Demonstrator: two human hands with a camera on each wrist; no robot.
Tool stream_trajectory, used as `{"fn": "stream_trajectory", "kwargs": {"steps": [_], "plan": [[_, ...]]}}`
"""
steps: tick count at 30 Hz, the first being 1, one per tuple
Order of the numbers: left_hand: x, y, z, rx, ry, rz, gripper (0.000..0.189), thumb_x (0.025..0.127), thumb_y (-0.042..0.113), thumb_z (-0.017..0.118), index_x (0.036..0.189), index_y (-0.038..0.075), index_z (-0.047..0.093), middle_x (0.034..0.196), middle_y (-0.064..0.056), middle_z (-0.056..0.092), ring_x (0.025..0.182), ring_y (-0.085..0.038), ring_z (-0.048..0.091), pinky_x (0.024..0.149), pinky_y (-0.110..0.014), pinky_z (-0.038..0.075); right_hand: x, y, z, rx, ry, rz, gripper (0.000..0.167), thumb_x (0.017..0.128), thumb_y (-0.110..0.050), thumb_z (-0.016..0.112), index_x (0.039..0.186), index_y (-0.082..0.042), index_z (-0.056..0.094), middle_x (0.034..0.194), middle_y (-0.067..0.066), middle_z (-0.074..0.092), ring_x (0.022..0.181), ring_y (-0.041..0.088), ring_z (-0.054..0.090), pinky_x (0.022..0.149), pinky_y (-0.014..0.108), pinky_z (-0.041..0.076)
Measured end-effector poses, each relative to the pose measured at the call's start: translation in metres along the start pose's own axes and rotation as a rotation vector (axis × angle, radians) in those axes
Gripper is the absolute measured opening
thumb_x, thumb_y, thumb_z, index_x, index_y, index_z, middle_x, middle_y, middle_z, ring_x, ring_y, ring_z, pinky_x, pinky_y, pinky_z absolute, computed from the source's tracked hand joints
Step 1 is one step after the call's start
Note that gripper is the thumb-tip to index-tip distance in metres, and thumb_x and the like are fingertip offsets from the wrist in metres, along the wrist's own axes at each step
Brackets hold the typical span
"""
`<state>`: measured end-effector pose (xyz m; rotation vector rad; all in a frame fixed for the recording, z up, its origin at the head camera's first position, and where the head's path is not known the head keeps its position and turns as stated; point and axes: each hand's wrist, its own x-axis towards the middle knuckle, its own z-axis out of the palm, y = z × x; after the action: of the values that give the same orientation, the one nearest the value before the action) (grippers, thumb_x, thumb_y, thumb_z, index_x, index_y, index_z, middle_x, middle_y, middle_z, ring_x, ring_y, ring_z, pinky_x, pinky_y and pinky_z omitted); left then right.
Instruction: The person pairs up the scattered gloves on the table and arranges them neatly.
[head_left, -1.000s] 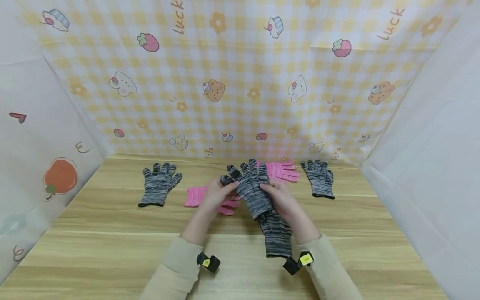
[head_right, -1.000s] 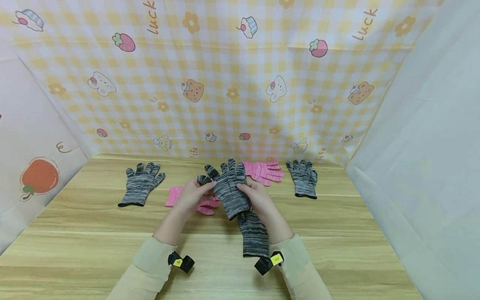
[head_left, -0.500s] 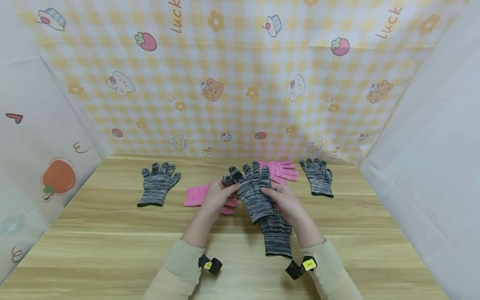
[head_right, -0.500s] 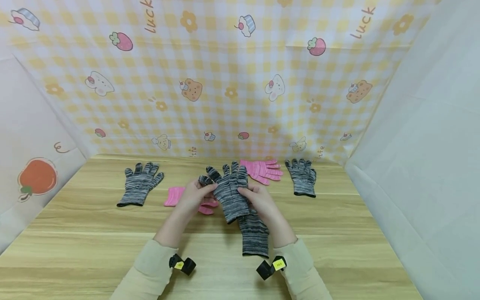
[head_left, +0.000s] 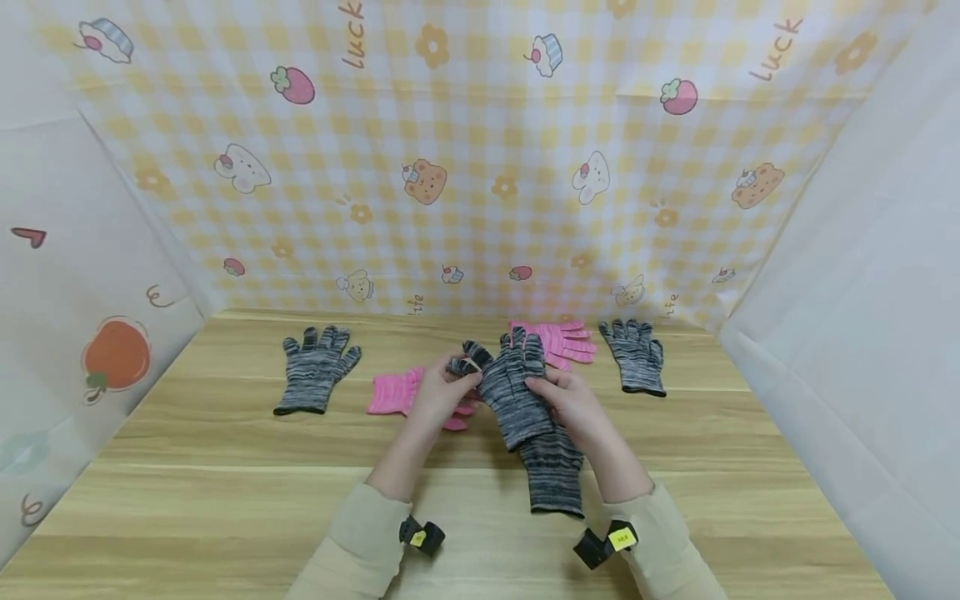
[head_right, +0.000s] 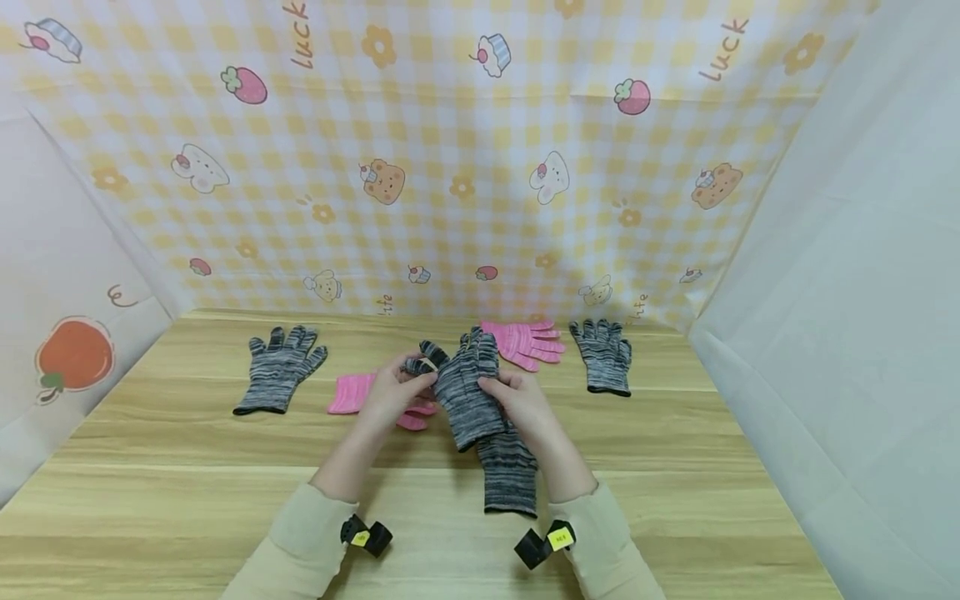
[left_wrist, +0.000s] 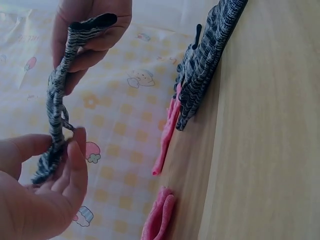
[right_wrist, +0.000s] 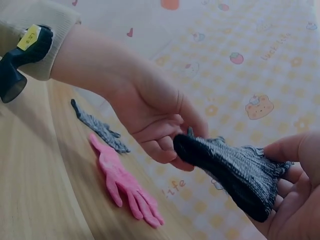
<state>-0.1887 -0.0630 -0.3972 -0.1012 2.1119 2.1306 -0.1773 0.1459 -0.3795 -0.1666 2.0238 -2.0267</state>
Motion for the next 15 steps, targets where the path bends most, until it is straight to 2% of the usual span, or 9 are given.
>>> {"fn": "stream_trajectory", "kwargs": {"steps": [4,7,9,12,15], "plan": [[-0.002,0.000,-0.002,-0.028,0.048,0.001,0.051,0.090,0.012,0.064,0.138,0.017,0.048,0.117,-0.017,0.061,0.064,-0.031,0.066,0.054,-0.053,0.054,-0.002,0.000,0.000,-0.022,0.048,0.009,0.034,0.097,-0.012,0.053,0.120,0.012,0.056,0.087,0.005,0.068,0.075,0.012,0.063,0.068,0.026,0.053],[-0.004,0.002,-0.002,-0.030,0.101,0.019,0.043,0.090,0.010,0.063,0.132,0.012,0.054,0.117,-0.016,0.061,0.073,-0.040,0.065,0.059,-0.056,0.054,-0.003,0.000,0.000,-0.028,0.074,0.007,0.036,0.097,-0.013,0.054,0.122,0.012,0.055,0.092,0.008,0.068,0.079,0.014,0.064,0.071,0.027,0.054],[-0.005,0.004,-0.001,-0.010,0.133,0.045,0.037,0.089,0.009,0.062,0.126,0.008,0.058,0.107,-0.015,0.064,0.076,-0.038,0.064,0.062,-0.056,0.055,-0.003,0.000,0.001,-0.047,0.096,0.001,0.035,0.096,-0.013,0.055,0.121,0.012,0.056,0.094,0.010,0.068,0.079,0.015,0.064,0.072,0.028,0.054],[-0.008,0.007,0.001,0.028,0.156,0.095,0.030,0.089,0.008,0.061,0.119,0.004,0.062,0.100,-0.015,0.065,0.074,-0.024,0.061,0.064,-0.050,0.056,-0.004,-0.002,0.003,-0.080,0.131,-0.011,0.034,0.096,-0.013,0.056,0.119,0.011,0.058,0.094,0.011,0.068,0.078,0.015,0.064,0.071,0.027,0.053],[-0.011,0.010,0.003,0.039,0.165,0.108,0.026,0.089,0.010,0.061,0.115,0.007,0.065,0.099,-0.014,0.064,0.064,-0.017,0.059,0.058,-0.047,0.056,-0.005,-0.003,0.006,-0.107,0.160,-0.025,0.032,0.095,-0.013,0.057,0.118,0.010,0.061,0.092,0.010,0.068,0.077,0.014,0.063,0.070,0.027,0.052]]}}
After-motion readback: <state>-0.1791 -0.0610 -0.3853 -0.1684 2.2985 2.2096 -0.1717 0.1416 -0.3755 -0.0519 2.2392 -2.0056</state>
